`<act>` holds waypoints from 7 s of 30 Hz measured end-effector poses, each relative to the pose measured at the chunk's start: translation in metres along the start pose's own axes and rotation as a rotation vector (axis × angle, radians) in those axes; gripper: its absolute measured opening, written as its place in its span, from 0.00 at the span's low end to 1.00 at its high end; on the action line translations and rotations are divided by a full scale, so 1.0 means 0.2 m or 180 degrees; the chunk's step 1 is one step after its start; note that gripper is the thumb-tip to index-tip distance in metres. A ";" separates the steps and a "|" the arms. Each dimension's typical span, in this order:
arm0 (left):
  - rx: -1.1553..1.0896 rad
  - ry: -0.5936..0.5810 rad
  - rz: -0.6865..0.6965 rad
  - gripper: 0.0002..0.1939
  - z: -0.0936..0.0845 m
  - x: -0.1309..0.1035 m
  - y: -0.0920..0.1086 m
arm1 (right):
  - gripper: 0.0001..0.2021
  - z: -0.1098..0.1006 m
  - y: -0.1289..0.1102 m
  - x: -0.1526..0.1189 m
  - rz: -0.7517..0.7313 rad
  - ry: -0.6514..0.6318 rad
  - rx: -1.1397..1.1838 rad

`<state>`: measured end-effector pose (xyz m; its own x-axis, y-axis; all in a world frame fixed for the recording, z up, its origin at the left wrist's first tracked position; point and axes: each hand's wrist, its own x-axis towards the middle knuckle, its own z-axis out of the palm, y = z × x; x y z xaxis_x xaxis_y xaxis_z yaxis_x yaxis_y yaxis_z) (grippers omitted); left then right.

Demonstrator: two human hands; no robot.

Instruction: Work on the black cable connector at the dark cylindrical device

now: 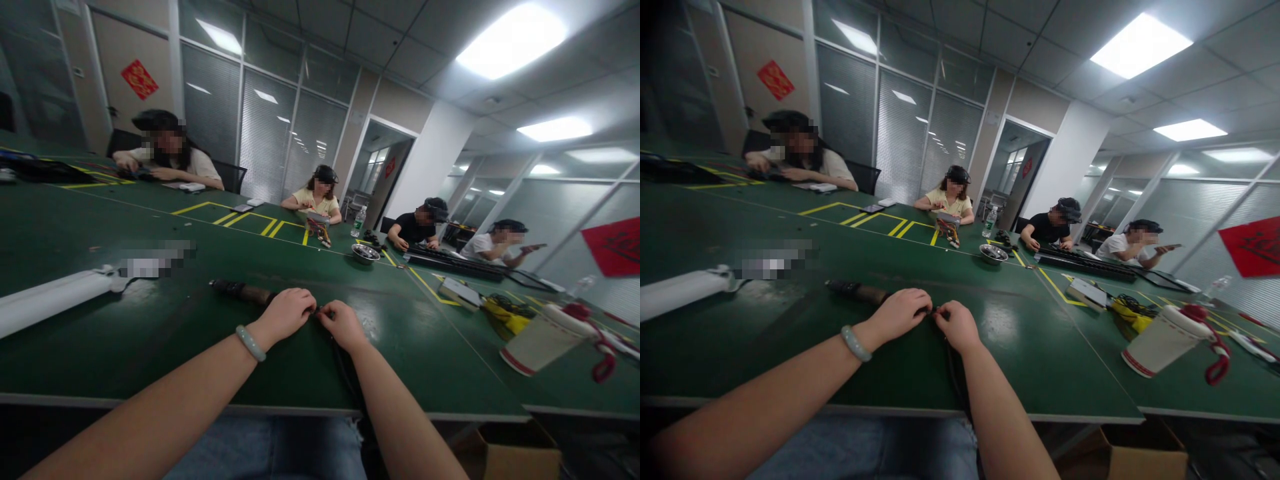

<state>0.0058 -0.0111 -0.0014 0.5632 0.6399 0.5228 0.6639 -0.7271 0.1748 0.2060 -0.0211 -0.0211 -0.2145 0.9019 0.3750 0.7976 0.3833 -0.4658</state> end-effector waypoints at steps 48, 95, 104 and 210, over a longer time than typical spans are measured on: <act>-0.0042 0.0078 0.0096 0.10 0.00 0.00 0.00 | 0.03 -0.01 0.00 0.00 -0.0005 -0.0051 0.0047; 0.0079 -0.0063 -0.0102 0.02 0.03 0.00 -0.02 | 0.03 0.00 0.00 0.00 0.0034 -0.0057 0.0063; 0.0157 -0.0064 -0.0156 0.02 0.03 0.01 0.00 | 0.03 -0.01 0.00 0.00 0.0043 -0.0083 0.0036; -0.0220 0.0050 0.0121 0.04 0.02 0.01 -0.04 | 0.02 0.00 0.01 0.01 -0.0082 -0.0054 0.0091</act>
<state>0.0026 -0.0030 -0.0056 0.5791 0.6080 0.5432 0.6063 -0.7666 0.2116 0.2067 -0.0188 -0.0216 -0.2443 0.8948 0.3737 0.7753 0.4117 -0.4789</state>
